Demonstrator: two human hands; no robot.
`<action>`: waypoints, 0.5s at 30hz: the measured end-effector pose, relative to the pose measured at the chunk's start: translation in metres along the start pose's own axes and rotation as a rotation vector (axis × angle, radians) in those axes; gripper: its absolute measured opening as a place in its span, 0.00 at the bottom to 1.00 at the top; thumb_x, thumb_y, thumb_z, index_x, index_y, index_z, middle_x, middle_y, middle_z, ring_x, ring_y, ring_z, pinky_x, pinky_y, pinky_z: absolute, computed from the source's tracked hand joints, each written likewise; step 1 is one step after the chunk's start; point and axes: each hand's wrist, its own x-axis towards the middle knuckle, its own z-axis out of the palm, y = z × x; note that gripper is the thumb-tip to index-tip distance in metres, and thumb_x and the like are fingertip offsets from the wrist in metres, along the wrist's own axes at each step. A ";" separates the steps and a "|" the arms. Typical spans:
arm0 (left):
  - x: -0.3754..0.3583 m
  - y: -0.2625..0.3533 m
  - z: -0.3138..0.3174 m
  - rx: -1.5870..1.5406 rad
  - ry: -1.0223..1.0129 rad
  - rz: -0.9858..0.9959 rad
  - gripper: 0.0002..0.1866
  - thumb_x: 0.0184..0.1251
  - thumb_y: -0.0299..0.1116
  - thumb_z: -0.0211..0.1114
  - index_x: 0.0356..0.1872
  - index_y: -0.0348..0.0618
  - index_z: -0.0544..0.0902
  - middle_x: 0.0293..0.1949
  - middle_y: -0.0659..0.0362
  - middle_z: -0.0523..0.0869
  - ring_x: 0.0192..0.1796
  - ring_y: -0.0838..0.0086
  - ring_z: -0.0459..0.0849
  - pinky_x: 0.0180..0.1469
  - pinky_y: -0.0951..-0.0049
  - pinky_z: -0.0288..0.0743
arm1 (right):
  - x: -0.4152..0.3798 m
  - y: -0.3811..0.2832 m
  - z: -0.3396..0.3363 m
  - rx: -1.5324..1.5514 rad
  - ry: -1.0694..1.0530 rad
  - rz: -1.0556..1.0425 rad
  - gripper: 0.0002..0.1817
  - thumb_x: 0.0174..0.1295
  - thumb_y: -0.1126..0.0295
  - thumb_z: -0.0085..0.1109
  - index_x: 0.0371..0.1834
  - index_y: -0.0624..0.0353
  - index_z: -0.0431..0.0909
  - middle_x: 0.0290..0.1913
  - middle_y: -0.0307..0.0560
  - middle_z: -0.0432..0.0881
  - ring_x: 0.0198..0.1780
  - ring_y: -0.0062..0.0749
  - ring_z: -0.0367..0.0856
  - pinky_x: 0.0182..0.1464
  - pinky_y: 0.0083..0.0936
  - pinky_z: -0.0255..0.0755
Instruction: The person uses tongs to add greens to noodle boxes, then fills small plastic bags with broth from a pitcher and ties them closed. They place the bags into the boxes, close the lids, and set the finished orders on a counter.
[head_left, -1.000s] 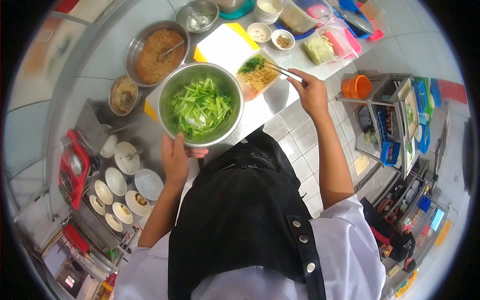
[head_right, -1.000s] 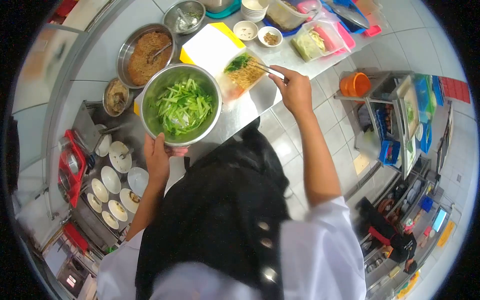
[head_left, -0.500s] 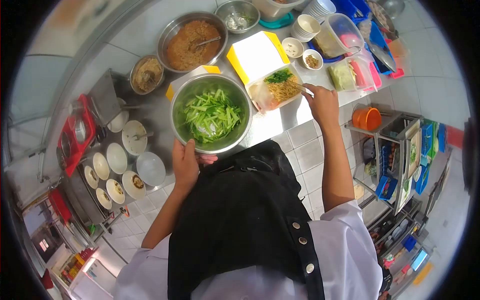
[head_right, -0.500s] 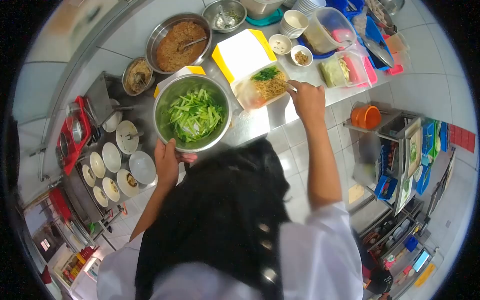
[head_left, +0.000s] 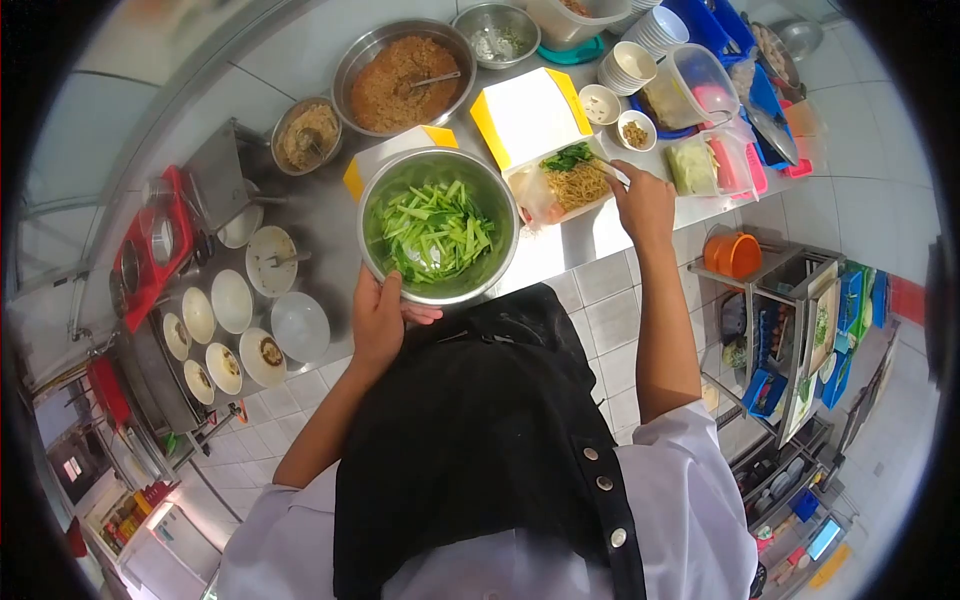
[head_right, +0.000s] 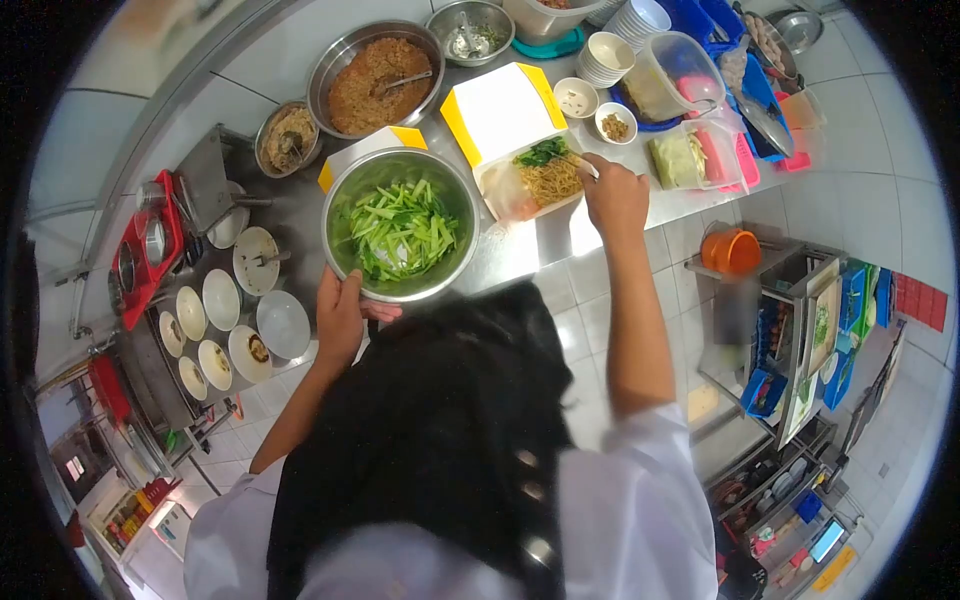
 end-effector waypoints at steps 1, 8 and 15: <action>-0.001 0.000 0.001 0.000 0.002 -0.011 0.17 0.88 0.28 0.41 0.69 0.32 0.61 0.47 0.37 0.87 0.29 0.61 0.93 0.29 0.73 0.91 | 0.002 0.000 0.002 -0.033 -0.052 0.035 0.19 0.72 0.51 0.67 0.62 0.41 0.90 0.44 0.55 0.93 0.46 0.48 0.91 0.58 0.44 0.72; -0.004 -0.002 0.005 -0.012 0.036 -0.042 0.17 0.88 0.28 0.42 0.70 0.33 0.61 0.47 0.38 0.88 0.29 0.60 0.93 0.28 0.73 0.91 | -0.006 0.010 -0.018 0.114 -0.054 0.175 0.19 0.72 0.52 0.67 0.61 0.42 0.90 0.44 0.57 0.93 0.49 0.51 0.91 0.59 0.47 0.73; -0.004 -0.007 0.005 -0.019 0.000 -0.018 0.20 0.88 0.28 0.42 0.74 0.33 0.58 0.47 0.37 0.88 0.29 0.60 0.93 0.28 0.72 0.91 | -0.007 0.010 -0.014 0.137 0.002 0.106 0.19 0.72 0.53 0.68 0.61 0.44 0.90 0.41 0.57 0.92 0.45 0.51 0.91 0.56 0.46 0.74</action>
